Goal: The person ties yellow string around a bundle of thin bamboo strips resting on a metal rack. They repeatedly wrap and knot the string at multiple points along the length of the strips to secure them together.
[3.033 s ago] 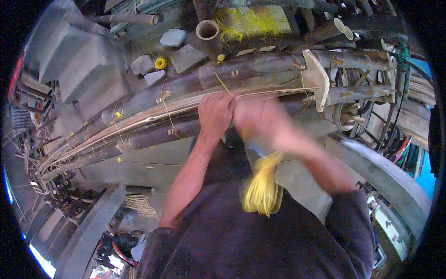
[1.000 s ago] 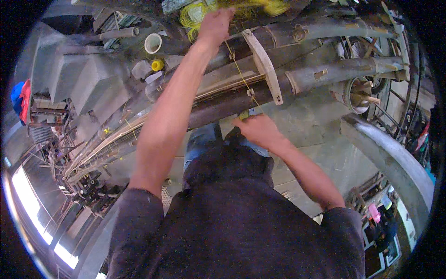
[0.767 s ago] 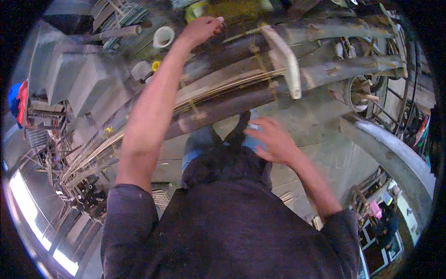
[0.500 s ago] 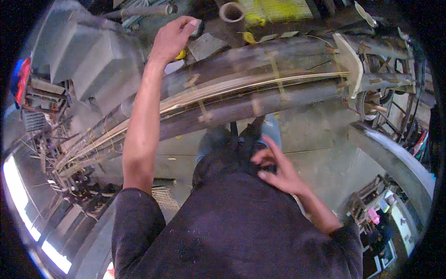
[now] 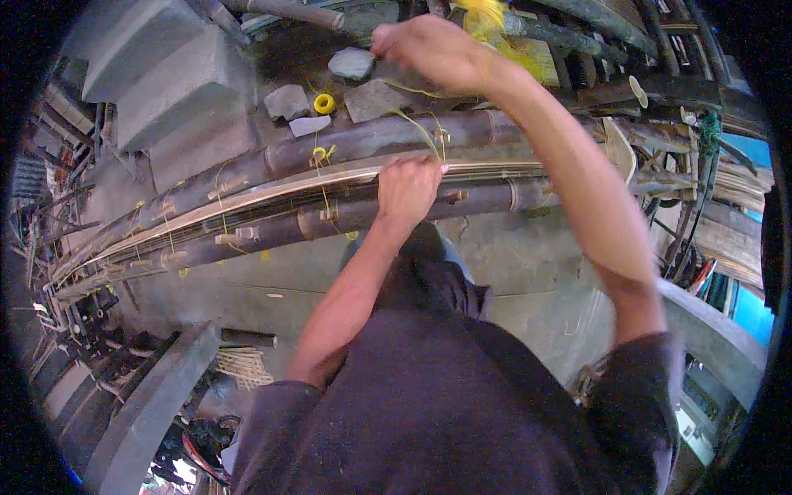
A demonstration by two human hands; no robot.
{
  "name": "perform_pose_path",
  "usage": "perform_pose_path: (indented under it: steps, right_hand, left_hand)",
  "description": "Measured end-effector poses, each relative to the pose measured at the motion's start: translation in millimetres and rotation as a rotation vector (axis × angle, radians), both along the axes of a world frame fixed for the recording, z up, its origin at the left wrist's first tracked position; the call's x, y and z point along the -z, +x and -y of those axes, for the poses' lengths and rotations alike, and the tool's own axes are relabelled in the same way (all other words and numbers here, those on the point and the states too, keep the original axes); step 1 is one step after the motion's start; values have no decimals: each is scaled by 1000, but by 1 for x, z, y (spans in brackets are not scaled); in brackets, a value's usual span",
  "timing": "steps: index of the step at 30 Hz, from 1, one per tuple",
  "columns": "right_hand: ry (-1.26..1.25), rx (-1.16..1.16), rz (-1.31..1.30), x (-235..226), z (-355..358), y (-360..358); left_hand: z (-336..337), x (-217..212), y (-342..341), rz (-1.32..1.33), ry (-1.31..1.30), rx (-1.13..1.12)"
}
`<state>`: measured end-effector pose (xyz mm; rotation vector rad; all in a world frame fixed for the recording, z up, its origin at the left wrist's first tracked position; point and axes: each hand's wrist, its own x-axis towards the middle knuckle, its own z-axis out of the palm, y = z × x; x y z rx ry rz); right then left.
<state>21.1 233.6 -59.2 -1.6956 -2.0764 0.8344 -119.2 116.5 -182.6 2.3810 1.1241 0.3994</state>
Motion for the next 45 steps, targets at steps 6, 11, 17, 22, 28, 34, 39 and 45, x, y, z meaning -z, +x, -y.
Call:
perform_pose_path:
  steps: [6,11,17,22,28,34,39,45]
  right_hand:
    - [-6,346,-283,82,56,18]
    - [-187,123,-797,44,199,-8]
    - [-279,-312,-780,81,214,-23]
    - [-350,-280,-753,88,237,0]
    - [-419,-134,-699,111,244,-15]
    - [-270,-627,-1092,9,241,39]
    - [-241,324,-1337,86,364,53]
    - [-677,1539,-1474,169,434,-142]
  left_hand:
    - [-9,18,1,65,54,19]
    - [-8,1,-1,-25,-99,-50]
    - [-18,-42,14,382,-386,-49]
    - [-90,-47,53,376,-482,48]
    - [-127,32,77,391,-847,-276]
    - [-129,-10,-29,928,-285,-221]
    - [-134,-63,-84,1595,-290,-283]
    - [-209,-88,-115,915,-30,-308]
